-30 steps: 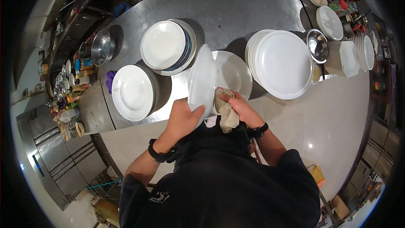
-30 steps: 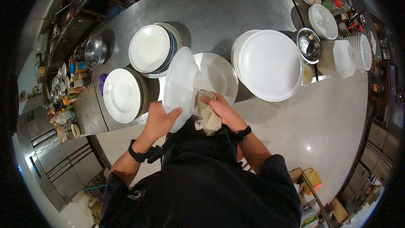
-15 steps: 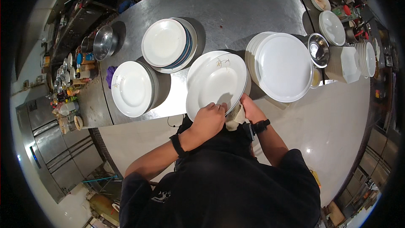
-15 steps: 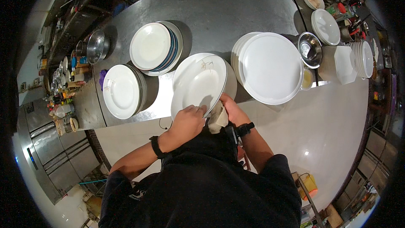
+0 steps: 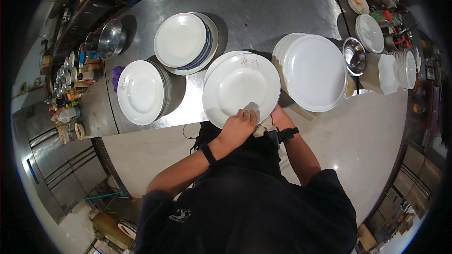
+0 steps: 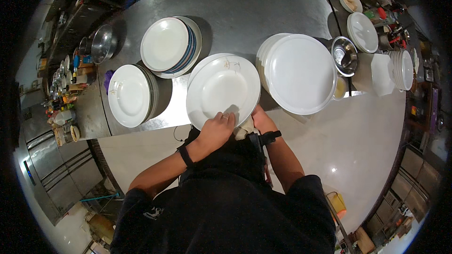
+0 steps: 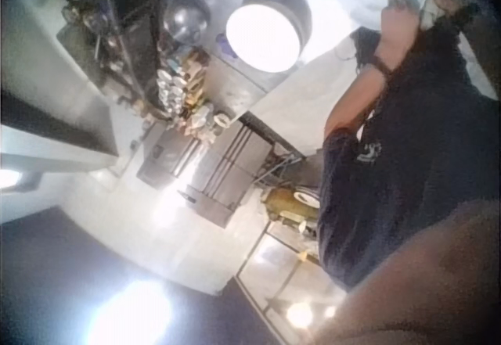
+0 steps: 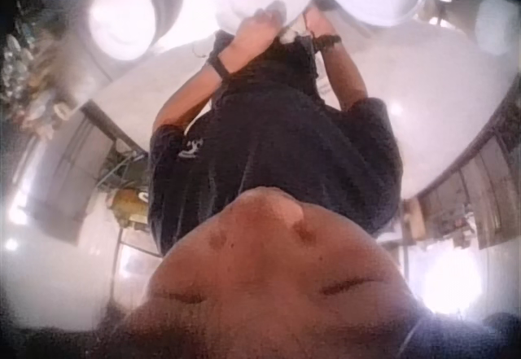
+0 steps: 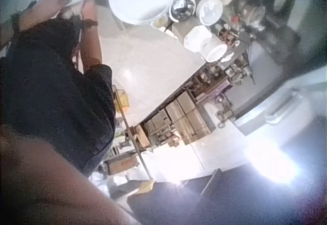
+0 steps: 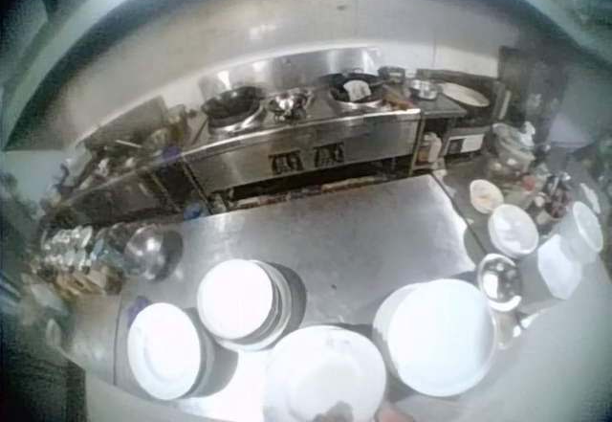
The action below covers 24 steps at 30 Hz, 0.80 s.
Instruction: The person cleans plates by hand using a cloth.
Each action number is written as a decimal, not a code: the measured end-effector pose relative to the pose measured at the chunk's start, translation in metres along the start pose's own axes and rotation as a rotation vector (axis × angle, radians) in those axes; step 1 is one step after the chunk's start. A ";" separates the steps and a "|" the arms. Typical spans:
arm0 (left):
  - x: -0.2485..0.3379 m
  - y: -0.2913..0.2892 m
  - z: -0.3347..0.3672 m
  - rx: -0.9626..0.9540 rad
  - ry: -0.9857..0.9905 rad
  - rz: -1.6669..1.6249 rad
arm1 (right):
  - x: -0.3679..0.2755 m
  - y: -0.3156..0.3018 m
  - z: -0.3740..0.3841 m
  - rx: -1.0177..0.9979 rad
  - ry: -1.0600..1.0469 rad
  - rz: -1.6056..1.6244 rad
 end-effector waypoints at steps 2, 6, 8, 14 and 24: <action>0.003 0.004 0.000 0.025 0.027 0.050 | -0.006 0.012 -0.013 -0.020 -0.115 -0.102; 0.002 0.035 -0.008 -0.002 0.006 0.108 | -0.038 0.046 -0.066 -0.113 -0.499 -0.770; -0.001 0.044 -0.013 -0.001 0.009 0.147 | -0.045 0.068 -0.098 -0.238 -0.950 -1.433; -0.014 0.076 -0.018 0.033 0.027 0.210 | -0.044 0.007 -0.090 0.085 -0.444 -0.704; -0.022 0.093 -0.017 0.131 0.032 0.207 | -0.046 -0.012 -0.049 0.251 -0.413 -0.958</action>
Point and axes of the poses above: each hand's wrist, its own z-axis towards the middle knuckle, its own y-axis out of the palm, x = y × z, the point moved 8 cm from there along z, towards the middle knuckle
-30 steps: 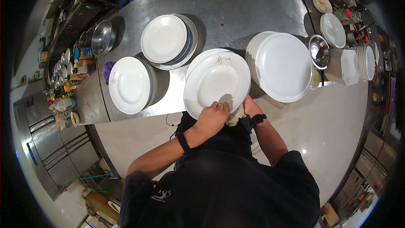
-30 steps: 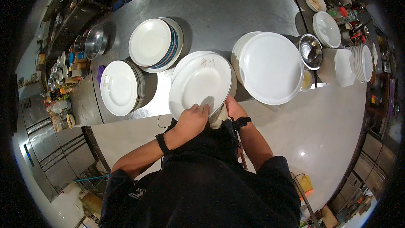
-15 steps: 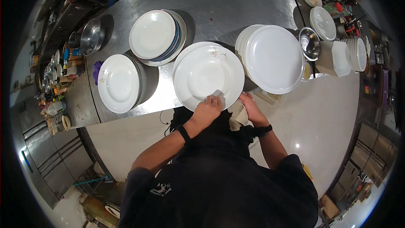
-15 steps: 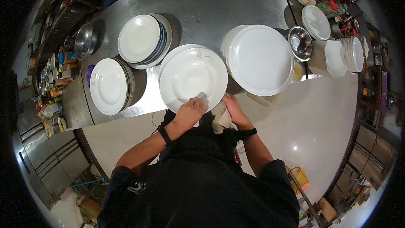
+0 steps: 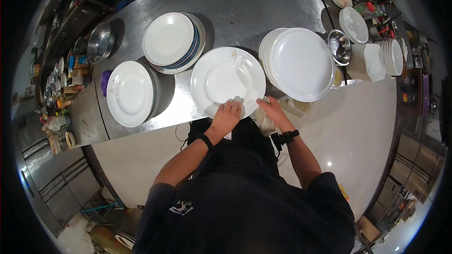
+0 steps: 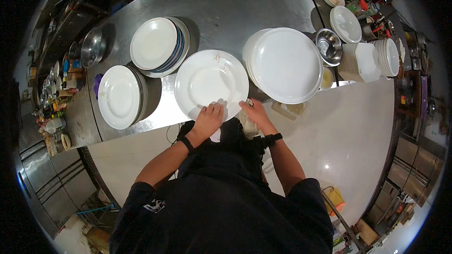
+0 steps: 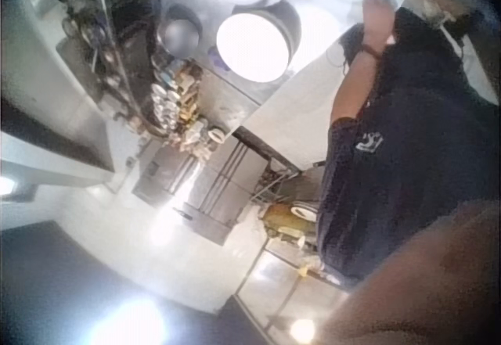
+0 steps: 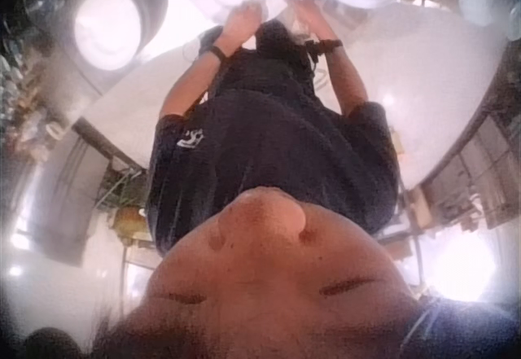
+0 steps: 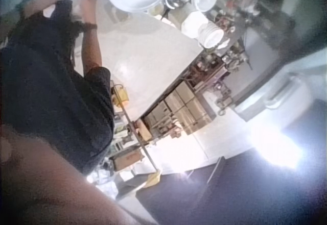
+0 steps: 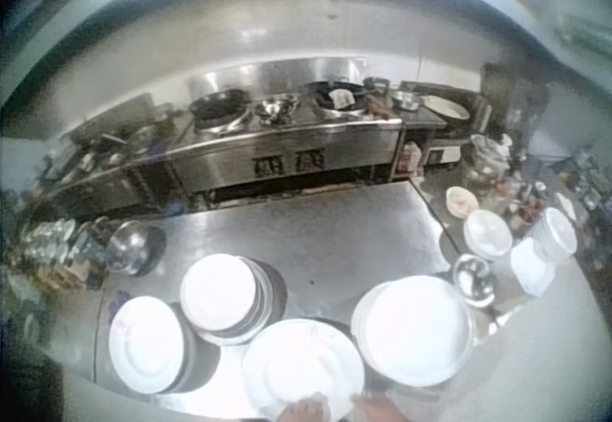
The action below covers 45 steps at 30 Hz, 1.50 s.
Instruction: The person cleans plates by hand using a cloth.
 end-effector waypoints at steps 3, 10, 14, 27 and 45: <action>-0.006 0.014 -0.002 -0.060 -0.010 0.023 | -0.008 0.000 0.005 0.021 -0.087 -0.159; -0.011 0.016 -0.002 -0.078 -0.054 -0.077 | -0.005 -0.002 0.016 0.002 -0.056 -0.254; -0.016 0.013 0.002 -0.140 -0.058 -0.140 | -0.011 -0.011 0.022 -0.162 0.006 -0.428; -0.143 -0.087 -0.099 0.068 -0.374 -0.343 | -0.151 0.012 -0.080 -0.255 -0.350 -0.619; -0.389 -0.059 -0.377 0.680 -1.249 -0.547 | -0.210 0.390 -0.011 -0.257 -0.405 -0.043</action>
Point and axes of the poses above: each hand's wrist, its own z-axis towards the middle knuckle, its own y-axis out of the palm, x = y × z, the point moved 8 cm from there along z, towards the middle knuckle
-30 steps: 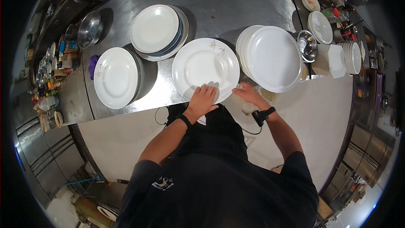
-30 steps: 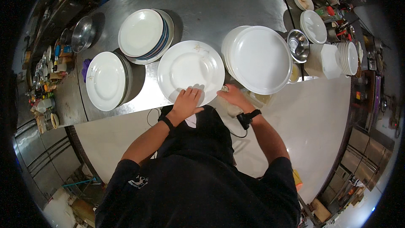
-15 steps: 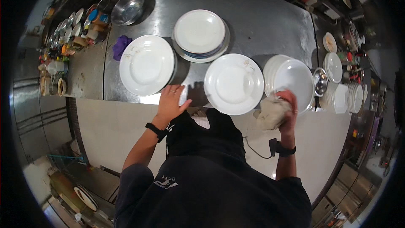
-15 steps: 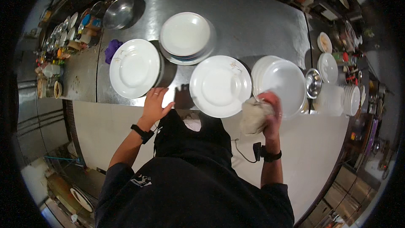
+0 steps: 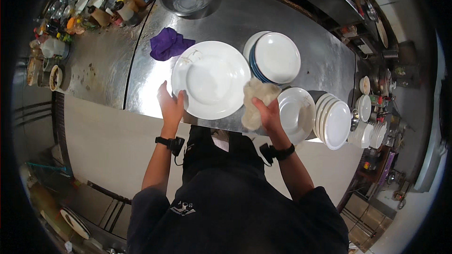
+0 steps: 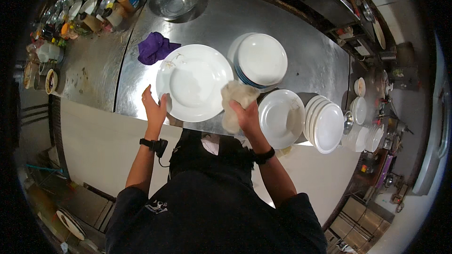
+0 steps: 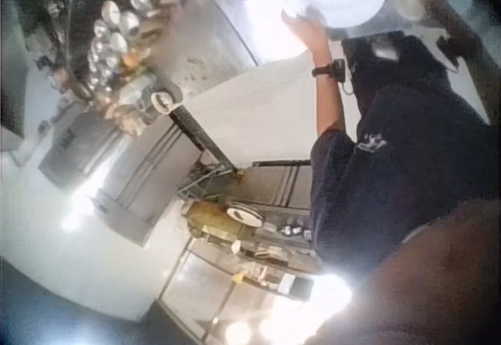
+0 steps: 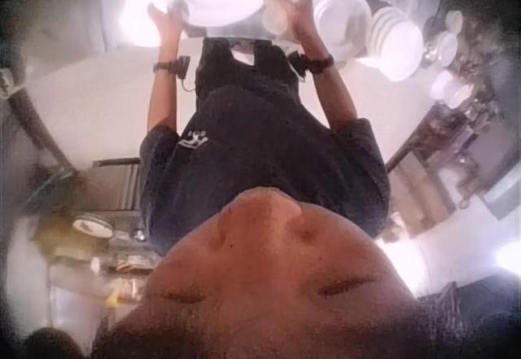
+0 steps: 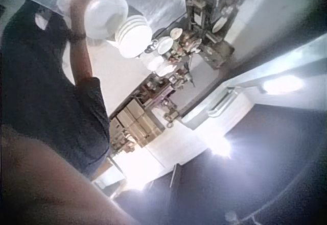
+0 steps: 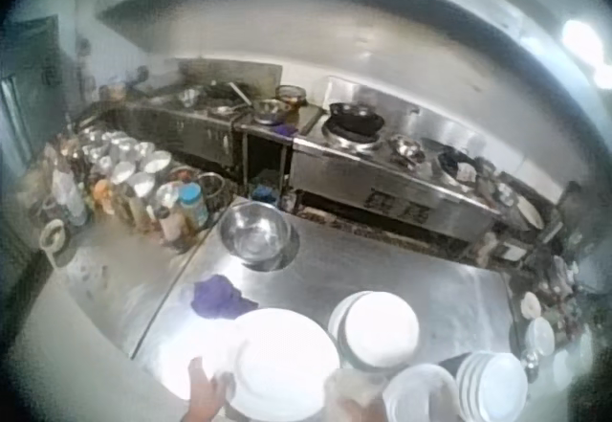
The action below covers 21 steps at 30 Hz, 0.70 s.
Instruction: The person cleans plates by hand using a cloth.
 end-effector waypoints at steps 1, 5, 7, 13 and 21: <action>-0.021 0.010 0.006 -0.036 -0.127 -0.156 | -0.027 0.022 0.021 -0.037 -0.356 -0.383; -0.009 0.027 0.033 -0.275 0.004 -0.339 | -0.021 0.084 0.083 0.131 -0.593 -1.296; -0.015 0.026 0.038 -0.302 0.006 -0.408 | 0.005 0.090 0.108 0.165 -0.491 -1.376; -0.012 0.033 0.039 -0.332 -0.006 -0.497 | 0.058 0.150 0.126 0.053 -0.564 -1.357; -0.009 0.037 0.033 -0.247 0.010 -0.400 | 0.054 0.156 0.042 -0.524 -0.348 -1.284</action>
Point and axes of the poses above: each hand's wrist, its own z-axis towards the middle knuckle, its own y-axis out of the palm, x = y × z, the point moved 8 cm from there along z, towards the middle knuckle
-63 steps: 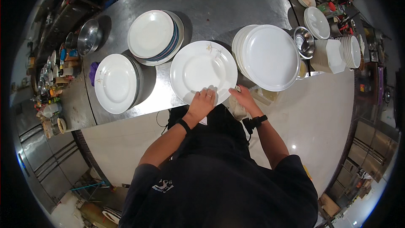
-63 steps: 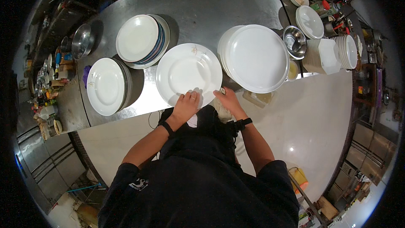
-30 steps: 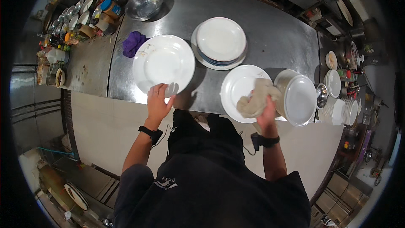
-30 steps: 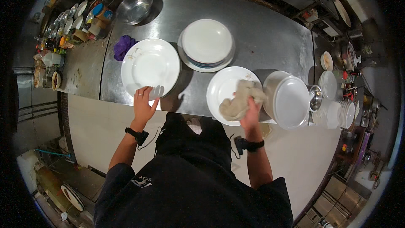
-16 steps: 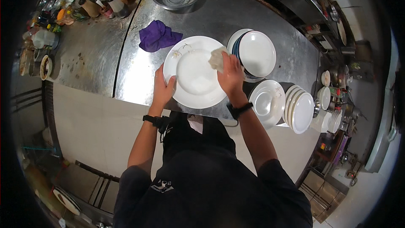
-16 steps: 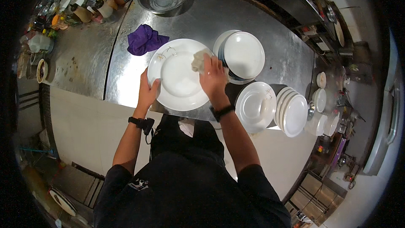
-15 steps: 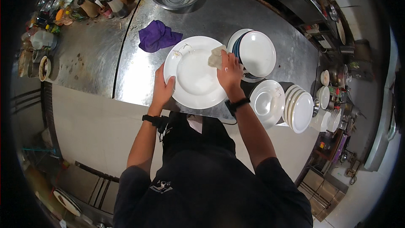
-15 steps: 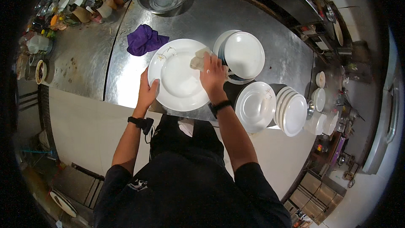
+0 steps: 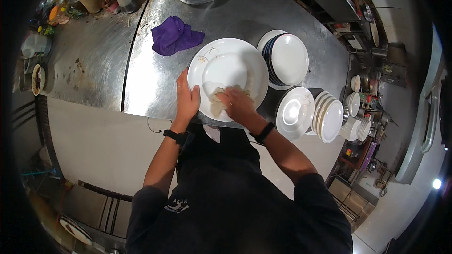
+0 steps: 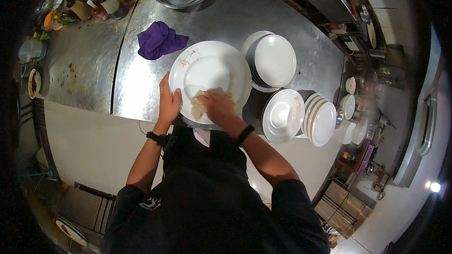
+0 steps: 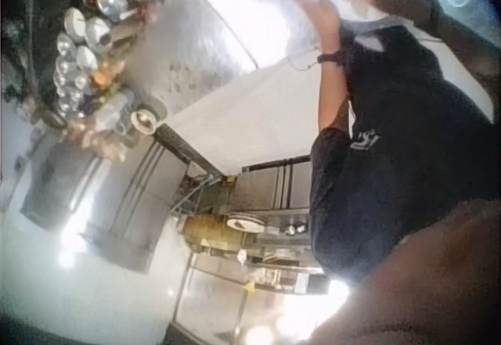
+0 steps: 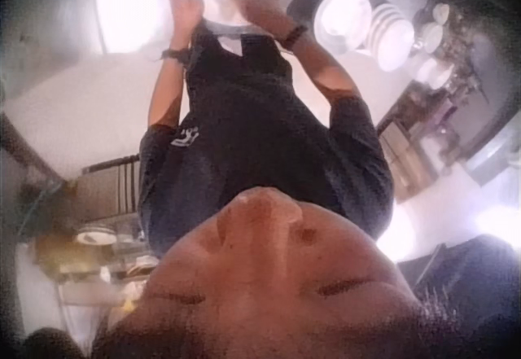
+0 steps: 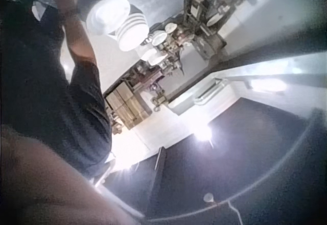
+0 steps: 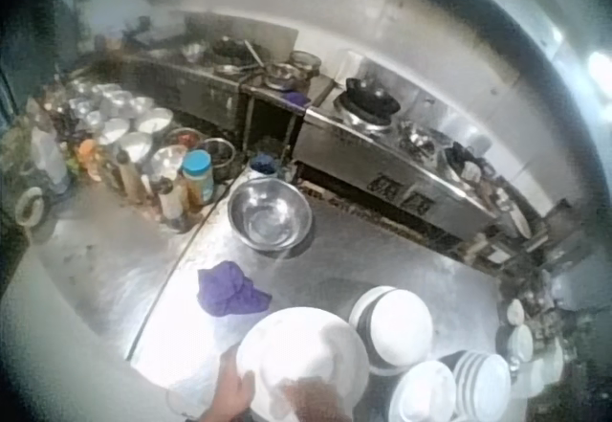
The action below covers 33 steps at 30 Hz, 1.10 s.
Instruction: The person cleans plates by hand using a cloth.
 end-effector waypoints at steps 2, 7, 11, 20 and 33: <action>-0.001 -0.004 0.000 -0.006 0.006 -0.011 | 0.021 -0.003 -0.011 -0.033 -0.007 -0.023; 0.002 -0.010 -0.001 -0.046 -0.027 -0.004 | 0.043 -0.054 0.035 0.350 0.215 -0.114; 0.004 -0.003 0.001 -0.042 0.027 0.016 | 0.016 -0.008 0.065 0.270 0.139 -0.105; 0.006 -0.008 0.000 -0.025 -0.010 0.004 | 0.034 -0.023 -0.030 -0.190 0.294 -0.224; 0.005 -0.002 0.004 -0.019 -0.060 -0.006 | 0.060 0.012 -0.042 -0.144 0.316 -0.268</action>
Point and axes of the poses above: each hand's wrist, its own z-axis towards the middle knuckle, its own y-axis out of the palm, x = y × z, the point moved 8 cm from there along z, towards the middle knuckle
